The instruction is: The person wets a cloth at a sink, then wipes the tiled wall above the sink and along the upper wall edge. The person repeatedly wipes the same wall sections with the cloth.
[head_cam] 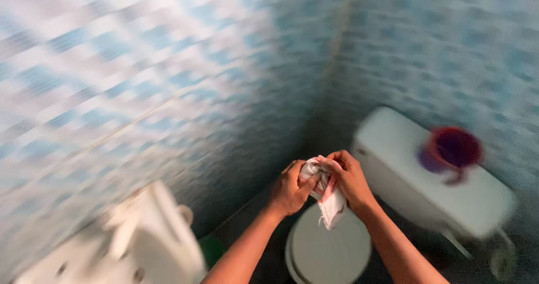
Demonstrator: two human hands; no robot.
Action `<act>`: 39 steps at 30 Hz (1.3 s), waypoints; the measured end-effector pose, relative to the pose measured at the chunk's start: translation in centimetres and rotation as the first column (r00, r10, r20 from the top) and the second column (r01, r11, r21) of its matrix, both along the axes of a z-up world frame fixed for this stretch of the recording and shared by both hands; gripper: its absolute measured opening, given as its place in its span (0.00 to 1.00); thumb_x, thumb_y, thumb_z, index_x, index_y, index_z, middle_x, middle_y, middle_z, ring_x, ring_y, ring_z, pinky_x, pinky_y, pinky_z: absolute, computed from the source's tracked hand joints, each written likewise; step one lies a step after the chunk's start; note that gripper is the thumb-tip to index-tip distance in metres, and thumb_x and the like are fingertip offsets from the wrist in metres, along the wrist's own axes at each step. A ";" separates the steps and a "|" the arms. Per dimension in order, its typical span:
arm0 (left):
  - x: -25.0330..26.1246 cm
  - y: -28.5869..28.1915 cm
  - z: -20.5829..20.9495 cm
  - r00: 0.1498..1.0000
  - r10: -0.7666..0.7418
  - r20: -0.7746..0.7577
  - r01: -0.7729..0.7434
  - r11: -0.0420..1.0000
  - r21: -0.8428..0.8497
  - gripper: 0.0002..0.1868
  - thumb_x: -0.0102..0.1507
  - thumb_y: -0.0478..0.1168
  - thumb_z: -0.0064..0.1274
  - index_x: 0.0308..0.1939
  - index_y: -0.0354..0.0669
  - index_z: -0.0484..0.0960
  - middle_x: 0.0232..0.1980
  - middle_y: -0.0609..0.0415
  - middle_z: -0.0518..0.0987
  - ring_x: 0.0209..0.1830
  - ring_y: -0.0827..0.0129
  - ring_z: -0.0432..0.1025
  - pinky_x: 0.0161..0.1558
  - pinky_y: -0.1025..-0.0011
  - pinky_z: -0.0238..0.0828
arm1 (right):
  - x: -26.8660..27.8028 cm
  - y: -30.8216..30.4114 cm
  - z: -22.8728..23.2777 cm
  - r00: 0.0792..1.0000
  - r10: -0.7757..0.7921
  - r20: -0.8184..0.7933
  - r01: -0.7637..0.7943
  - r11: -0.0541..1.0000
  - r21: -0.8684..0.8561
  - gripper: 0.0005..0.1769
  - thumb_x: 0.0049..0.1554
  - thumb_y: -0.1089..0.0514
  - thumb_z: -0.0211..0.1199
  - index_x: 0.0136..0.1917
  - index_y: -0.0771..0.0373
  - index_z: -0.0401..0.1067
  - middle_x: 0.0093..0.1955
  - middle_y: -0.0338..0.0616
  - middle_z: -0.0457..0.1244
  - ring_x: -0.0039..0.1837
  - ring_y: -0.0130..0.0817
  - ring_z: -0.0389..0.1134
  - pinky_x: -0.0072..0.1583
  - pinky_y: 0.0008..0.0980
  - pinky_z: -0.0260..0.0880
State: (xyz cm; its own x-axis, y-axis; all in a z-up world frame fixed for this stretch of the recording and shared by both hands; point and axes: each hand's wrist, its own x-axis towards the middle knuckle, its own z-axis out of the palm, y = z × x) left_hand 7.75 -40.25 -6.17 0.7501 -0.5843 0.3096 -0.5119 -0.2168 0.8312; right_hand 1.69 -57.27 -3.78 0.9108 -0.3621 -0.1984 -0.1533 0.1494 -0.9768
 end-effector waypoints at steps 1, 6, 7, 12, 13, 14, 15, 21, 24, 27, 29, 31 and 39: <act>0.4 2.2 0.3 0.998 0.051 -0.043 -0.053 0.998 -0.035 0.23 0.66 0.53 0.51 0.54 0.37 0.78 0.48 0.40 0.83 0.48 0.53 0.80 0.47 0.60 0.75 | 1.0 1.9 0.5 0.997 0.070 0.011 -0.070 0.997 -0.044 0.20 0.59 0.50 0.63 0.55 0.69 0.68 0.42 0.52 0.66 0.31 0.35 0.67 0.34 0.31 0.70; 0.9 12.9 1.0 0.936 0.352 -0.024 -0.350 0.918 -0.186 0.13 0.67 0.44 0.55 0.45 0.37 0.77 0.35 0.43 0.83 0.35 0.54 0.82 0.35 0.64 0.74 | 4.6 12.1 1.2 0.932 0.361 0.037 -0.346 0.914 -0.211 0.28 0.56 0.48 0.63 0.65 0.65 0.65 0.53 0.51 0.69 0.51 0.37 0.74 0.54 0.36 0.74; 0.7 15.1 1.4 0.912 0.409 -0.027 -0.404 0.887 -0.223 0.12 0.67 0.43 0.53 0.45 0.36 0.76 0.35 0.43 0.83 0.35 0.55 0.82 0.35 0.64 0.74 | 5.3 14.4 1.5 0.913 0.407 0.031 -0.395 0.899 -0.187 0.31 0.56 0.48 0.63 0.67 0.65 0.63 0.55 0.52 0.69 0.54 0.39 0.73 0.56 0.37 0.74; -2.0 25.4 2.9 0.760 0.650 -0.015 -0.621 0.720 -0.311 0.13 0.71 0.45 0.47 0.48 0.37 0.75 0.38 0.43 0.82 0.38 0.55 0.80 0.39 0.62 0.75 | 6.8 25.9 2.0 0.782 0.609 0.133 -0.585 0.790 -0.184 0.46 0.54 0.50 0.66 0.79 0.62 0.48 0.71 0.55 0.61 0.71 0.45 0.64 0.69 0.42 0.64; -2.5 27.2 3.1 0.725 0.682 -0.093 -0.671 0.671 -0.314 0.14 0.70 0.46 0.46 0.48 0.37 0.74 0.37 0.44 0.83 0.37 0.56 0.81 0.39 0.62 0.75 | 6.7 28.1 2.0 0.740 0.642 0.202 -0.617 0.767 -0.176 0.48 0.54 0.51 0.66 0.80 0.61 0.46 0.73 0.56 0.58 0.73 0.45 0.61 0.70 0.42 0.61; -3.1 29.0 3.3 0.686 0.708 -0.170 -0.718 0.620 -0.314 0.15 0.70 0.48 0.45 0.48 0.38 0.74 0.37 0.45 0.84 0.36 0.57 0.81 0.39 0.62 0.75 | 6.5 30.4 2.0 0.693 0.669 0.269 -0.650 0.741 -0.169 0.49 0.55 0.52 0.66 0.82 0.61 0.44 0.76 0.56 0.56 0.75 0.46 0.59 0.71 0.43 0.59; -3.8 30.7 3.3 0.643 0.723 -0.253 -0.762 0.571 -0.305 0.16 0.69 0.49 0.44 0.48 0.39 0.74 0.37 0.46 0.84 0.35 0.58 0.81 0.39 0.62 0.76 | 6.0 32.5 2.0 0.648 0.687 0.328 -0.680 0.716 -0.157 0.51 0.55 0.54 0.66 0.83 0.60 0.42 0.78 0.56 0.53 0.77 0.47 0.56 0.72 0.43 0.57; -5.5 40.5 2.9 0.530 0.793 -0.299 -0.826 0.404 -0.394 0.20 0.71 0.54 0.41 0.48 0.38 0.71 0.41 0.44 0.83 0.40 0.59 0.79 0.42 0.63 0.74 | 2.5 45.0 3.2 0.632 0.748 0.203 -0.663 0.658 -0.357 0.48 0.53 0.55 0.68 0.80 0.58 0.49 0.76 0.52 0.56 0.77 0.41 0.57 0.74 0.40 0.55; -5.7 45.1 2.8 0.534 0.758 -0.375 -0.836 0.407 -0.369 0.20 0.72 0.54 0.39 0.48 0.39 0.70 0.39 0.46 0.81 0.38 0.62 0.77 0.41 0.64 0.73 | 1.0 50.3 3.8 0.590 0.724 0.357 -0.610 0.690 -0.391 0.39 0.57 0.54 0.66 0.78 0.62 0.56 0.75 0.55 0.59 0.77 0.41 0.58 0.75 0.40 0.55; -6.8 49.6 2.5 0.512 0.778 -0.364 -0.852 0.405 -0.331 0.20 0.72 0.53 0.35 0.49 0.41 0.74 0.36 0.48 0.81 0.34 0.64 0.76 0.37 0.66 0.72 | -0.3 54.3 3.7 0.588 0.722 0.365 -0.613 0.692 -0.380 0.34 0.61 0.54 0.63 0.76 0.64 0.59 0.73 0.56 0.62 0.75 0.42 0.60 0.73 0.40 0.57; -7.7 52.3 2.8 0.573 0.721 -0.390 -0.812 0.434 -0.390 0.21 0.74 0.52 0.34 0.45 0.38 0.73 0.33 0.47 0.82 0.32 0.64 0.76 0.36 0.67 0.72 | -0.8 56.3 3.9 0.639 0.719 0.274 -0.571 0.682 -0.457 0.33 0.59 0.53 0.63 0.74 0.62 0.60 0.69 0.53 0.65 0.72 0.40 0.65 0.70 0.39 0.61; -8.5 54.4 3.3 0.619 0.716 -0.323 -0.764 0.453 -0.460 0.23 0.76 0.52 0.33 0.44 0.36 0.74 0.34 0.47 0.82 0.33 0.66 0.76 0.38 0.68 0.73 | -1.0 58.1 4.1 0.687 0.681 0.254 -0.505 0.699 -0.507 0.31 0.60 0.52 0.62 0.73 0.62 0.61 0.66 0.52 0.67 0.70 0.41 0.68 0.67 0.38 0.64; -8.0 57.3 4.1 0.655 0.366 -0.661 -0.750 0.210 -0.628 0.24 0.72 0.53 0.32 0.49 0.40 0.78 0.40 0.51 0.81 0.37 0.70 0.75 0.39 0.70 0.74 | -3.8 63.3 2.8 0.546 0.530 0.649 -0.224 0.839 -0.497 0.32 0.63 0.56 0.60 0.76 0.68 0.56 0.74 0.60 0.55 0.76 0.49 0.58 0.73 0.45 0.59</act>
State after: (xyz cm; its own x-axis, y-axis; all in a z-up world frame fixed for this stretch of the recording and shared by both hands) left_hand -0.20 17.08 -2.05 0.9015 0.4329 -0.0012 -0.2490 0.5208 0.8166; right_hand -2.10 6.05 -0.97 0.7382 0.1543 0.6566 0.6717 -0.0786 -0.7367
